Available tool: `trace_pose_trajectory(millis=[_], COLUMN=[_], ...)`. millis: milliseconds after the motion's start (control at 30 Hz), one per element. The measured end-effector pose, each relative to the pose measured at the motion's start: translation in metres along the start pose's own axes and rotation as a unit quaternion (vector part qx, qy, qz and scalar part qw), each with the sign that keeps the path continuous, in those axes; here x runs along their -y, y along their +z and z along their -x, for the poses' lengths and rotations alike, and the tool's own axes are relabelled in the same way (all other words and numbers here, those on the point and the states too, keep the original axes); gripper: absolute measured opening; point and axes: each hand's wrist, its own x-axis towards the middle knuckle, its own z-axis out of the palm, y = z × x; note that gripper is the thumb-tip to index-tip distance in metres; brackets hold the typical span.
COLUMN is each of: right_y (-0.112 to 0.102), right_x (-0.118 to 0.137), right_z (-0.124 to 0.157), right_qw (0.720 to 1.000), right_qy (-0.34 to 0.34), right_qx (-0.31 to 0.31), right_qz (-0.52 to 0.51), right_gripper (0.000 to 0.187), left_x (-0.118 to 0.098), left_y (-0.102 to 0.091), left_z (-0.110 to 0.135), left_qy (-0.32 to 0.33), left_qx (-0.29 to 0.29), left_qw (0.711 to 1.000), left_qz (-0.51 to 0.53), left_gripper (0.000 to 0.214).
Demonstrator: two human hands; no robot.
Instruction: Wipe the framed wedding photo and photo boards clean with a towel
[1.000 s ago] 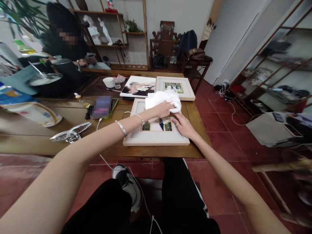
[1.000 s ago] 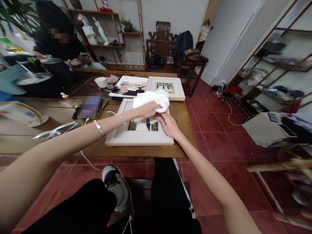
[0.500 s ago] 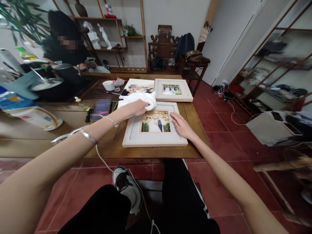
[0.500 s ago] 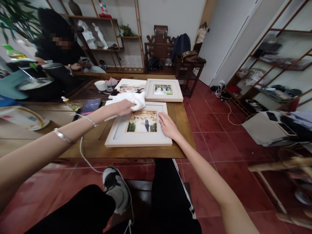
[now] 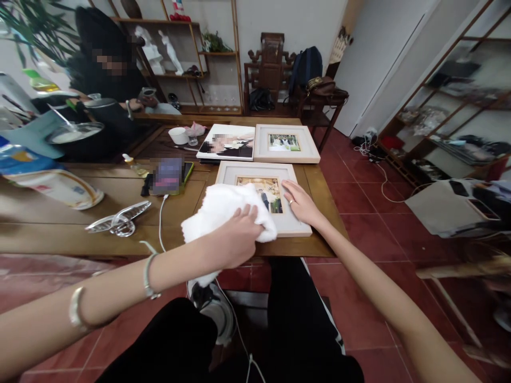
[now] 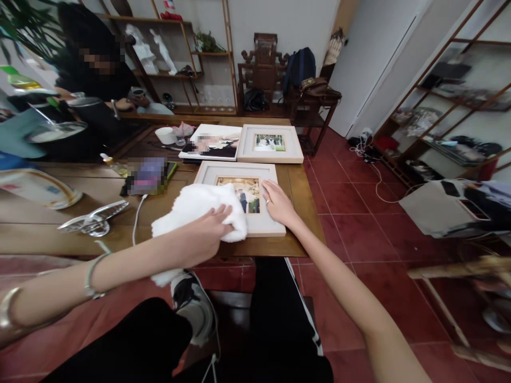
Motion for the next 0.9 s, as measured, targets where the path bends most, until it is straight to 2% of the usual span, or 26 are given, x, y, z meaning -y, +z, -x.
trace_pose_trajectory(millis=[133, 233, 367, 500, 767, 833, 900], right_y=[-0.001, -0.002, -0.001, 0.001, -0.001, -0.002, -0.002], right_x=[-0.002, -0.005, -0.006, -0.005, -0.002, -0.003, -0.003], right_z=[-0.002, -0.003, -0.002, -0.001, 0.001, 0.001, 0.001], right_qw=[1.000, 1.000, 1.000, 1.000, 0.999, 0.999, 0.999], right_qy=[-0.002, -0.010, -0.012, -0.007, -0.006, -0.005, -0.006], right_qx=[0.002, 0.006, 0.001, 0.001, 0.000, 0.002, 0.006], right_qz=[-0.007, -0.023, -0.023, -0.019, -0.036, -0.036, -0.035], right_gripper=[0.049, 0.049, 0.048, 0.048, 0.048, 0.048, 0.048], left_x=[-0.021, -0.032, -0.036, -0.019, 0.035, 0.041, 0.047], left_y=[-0.016, -0.024, -0.027, -0.022, 0.004, 0.009, 0.015], left_z=[-0.032, -0.052, -0.052, -0.035, 0.016, 0.019, 0.014], left_qy=[-0.021, -0.038, -0.063, -0.081, -0.138, -0.146, -0.160], left_qx=[0.042, 0.060, 0.071, 0.083, 0.090, 0.081, 0.044], left_qw=[0.994, 0.990, 0.991, 0.991, 0.986, 0.986, 0.986], left_qz=[0.103, 0.125, 0.098, 0.064, 0.000, -0.004, -0.013], left_gripper=[0.052, 0.052, 0.050, 0.048, 0.038, 0.037, 0.039])
